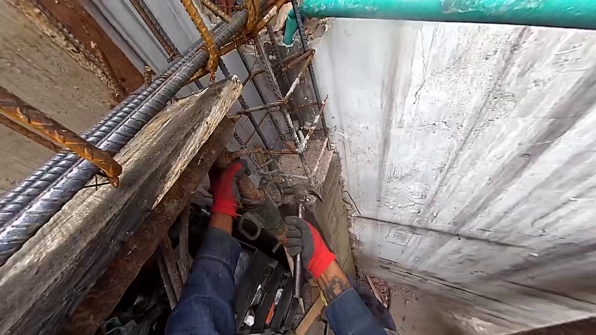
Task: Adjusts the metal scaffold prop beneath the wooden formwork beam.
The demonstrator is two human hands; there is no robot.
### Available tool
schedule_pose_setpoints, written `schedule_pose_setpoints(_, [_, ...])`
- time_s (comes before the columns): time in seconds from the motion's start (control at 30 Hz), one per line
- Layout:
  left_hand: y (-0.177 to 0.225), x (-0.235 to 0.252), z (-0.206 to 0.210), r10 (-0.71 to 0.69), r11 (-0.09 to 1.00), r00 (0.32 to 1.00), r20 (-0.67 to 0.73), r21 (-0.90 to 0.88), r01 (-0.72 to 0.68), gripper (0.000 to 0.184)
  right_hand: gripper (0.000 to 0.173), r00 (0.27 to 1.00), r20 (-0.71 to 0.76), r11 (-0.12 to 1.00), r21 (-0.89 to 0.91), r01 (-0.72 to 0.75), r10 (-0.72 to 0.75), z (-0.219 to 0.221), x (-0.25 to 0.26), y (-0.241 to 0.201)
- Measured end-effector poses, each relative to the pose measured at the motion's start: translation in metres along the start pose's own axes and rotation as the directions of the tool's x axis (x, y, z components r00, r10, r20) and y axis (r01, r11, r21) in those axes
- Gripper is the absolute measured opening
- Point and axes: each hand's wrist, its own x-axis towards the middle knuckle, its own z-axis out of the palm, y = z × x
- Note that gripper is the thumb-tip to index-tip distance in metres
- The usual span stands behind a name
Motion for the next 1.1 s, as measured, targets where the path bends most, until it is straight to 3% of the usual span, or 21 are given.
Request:
schedule_pose_setpoints(0.07, [0.002,-0.001,0.004,-0.005,1.000,1.000,-0.007,-0.007,0.005,0.034,0.047,0.972,-0.086,0.970,0.095,0.224,-0.217,0.001,-0.032,-0.013])
schedule_pose_setpoints(0.13, [0.003,-0.001,0.006,-0.002,1.000,1.000,-0.012,-0.021,0.002,0.031,0.052,0.869,-0.238,0.866,0.157,0.475,-0.434,0.013,-0.029,-0.009])
schedule_pose_setpoints(0.17, [0.003,0.001,0.002,0.001,1.000,1.000,-0.014,-0.013,-0.001,0.033,0.049,0.858,-0.261,0.871,0.103,0.480,-0.442,0.016,-0.012,-0.003])
schedule_pose_setpoints(0.23, [0.000,0.001,-0.001,0.007,1.000,1.000,-0.003,0.007,-0.007,0.036,0.038,0.976,-0.097,0.973,-0.139,0.183,-0.197,0.000,0.016,0.002])
schedule_pose_setpoints(0.3, [0.000,-0.001,0.002,0.013,1.000,1.000,0.018,-0.001,-0.013,0.034,0.029,0.996,0.003,0.938,-0.334,-0.086,0.092,-0.005,0.014,-0.030])
schedule_pose_setpoints(0.37, [0.004,0.001,0.005,0.001,1.000,1.000,-0.010,0.021,-0.001,0.033,0.033,0.996,0.000,0.972,-0.221,-0.083,0.085,-0.006,-0.004,-0.058])
schedule_pose_setpoints(0.43, [0.003,0.000,0.006,-0.016,0.999,0.999,-0.033,0.039,0.017,0.032,0.047,0.986,-0.046,0.987,0.031,0.161,-0.159,-0.002,-0.016,-0.052])
schedule_pose_setpoints(0.47, [0.003,-0.001,0.006,-0.018,0.999,0.999,-0.039,0.042,0.019,0.033,0.047,0.958,-0.109,0.960,0.060,0.273,-0.265,0.006,-0.009,-0.041])
schedule_pose_setpoints(0.5, [0.003,0.002,0.004,-0.008,0.999,0.999,-0.043,0.036,0.009,0.034,0.044,0.950,-0.156,0.960,0.031,0.280,-0.272,0.014,0.007,-0.030])
schedule_pose_setpoints(0.57, [0.000,-0.001,0.001,-0.010,1.000,1.000,-0.021,0.017,0.010,0.038,0.037,0.992,-0.123,0.986,-0.159,-0.040,0.021,0.015,0.023,-0.024])
schedule_pose_setpoints(0.6, [0.000,-0.002,0.003,-0.009,1.000,1.000,-0.009,0.004,0.009,0.037,0.034,0.980,-0.078,0.927,-0.318,-0.199,0.183,0.013,0.024,-0.037])
schedule_pose_setpoints(0.63, [0.004,0.000,0.005,0.000,1.000,1.000,-0.009,-0.007,0.000,0.036,0.031,0.965,-0.105,0.830,-0.494,-0.261,0.241,0.014,0.022,-0.052])
schedule_pose_setpoints(0.67, [0.007,0.001,0.006,0.000,1.000,1.000,-0.019,-0.011,-0.001,0.036,0.029,0.969,-0.170,0.708,-0.662,-0.246,0.178,0.011,0.014,-0.060])
schedule_pose_setpoints(0.73, [0.007,-0.005,0.007,-0.022,1.000,0.999,-0.037,-0.007,0.022,0.037,0.029,0.945,-0.244,0.414,-0.900,-0.138,-0.218,0.003,-0.026,-0.052])
schedule_pose_setpoints(0.77, [0.007,-0.005,0.008,-0.027,1.000,0.999,-0.043,-0.004,0.027,0.036,0.031,0.913,-0.214,0.347,-0.934,-0.086,-0.348,0.001,-0.048,-0.042])
schedule_pose_setpoints(0.8, [0.006,-0.003,0.008,-0.026,1.000,0.999,-0.042,-0.003,0.026,0.037,0.036,0.898,-0.181,0.391,-0.920,-0.011,-0.402,-0.001,-0.065,-0.027])
schedule_pose_setpoints(0.87, [0.004,-0.002,0.007,-0.020,1.000,0.998,-0.052,-0.001,0.020,0.035,0.026,0.889,-0.179,0.707,-0.678,0.200,-0.422,-0.006,-0.074,0.021])
schedule_pose_setpoints(0.9, [0.004,-0.003,0.007,-0.022,1.000,0.998,-0.056,0.004,0.022,0.036,0.019,0.883,-0.208,0.808,-0.528,0.261,-0.422,-0.004,-0.069,0.045])
schedule_pose_setpoints(0.93, [0.005,-0.002,0.008,-0.025,1.000,0.998,-0.058,0.008,0.025,0.038,0.017,0.859,-0.250,0.826,-0.482,0.290,-0.448,-0.001,-0.057,0.065])
schedule_pose_setpoints(1.03, [0.010,-0.002,0.010,-0.021,0.999,0.998,-0.063,0.030,0.023,0.040,0.041,0.785,-0.310,0.634,-0.762,0.131,-0.536,0.018,-0.026,0.111])
schedule_pose_setpoints(1.1, [0.014,-0.006,0.015,-0.037,0.999,0.997,-0.069,0.036,0.040,0.039,0.054,0.826,-0.280,0.467,-0.884,-0.024,-0.488,0.035,-0.033,0.122])
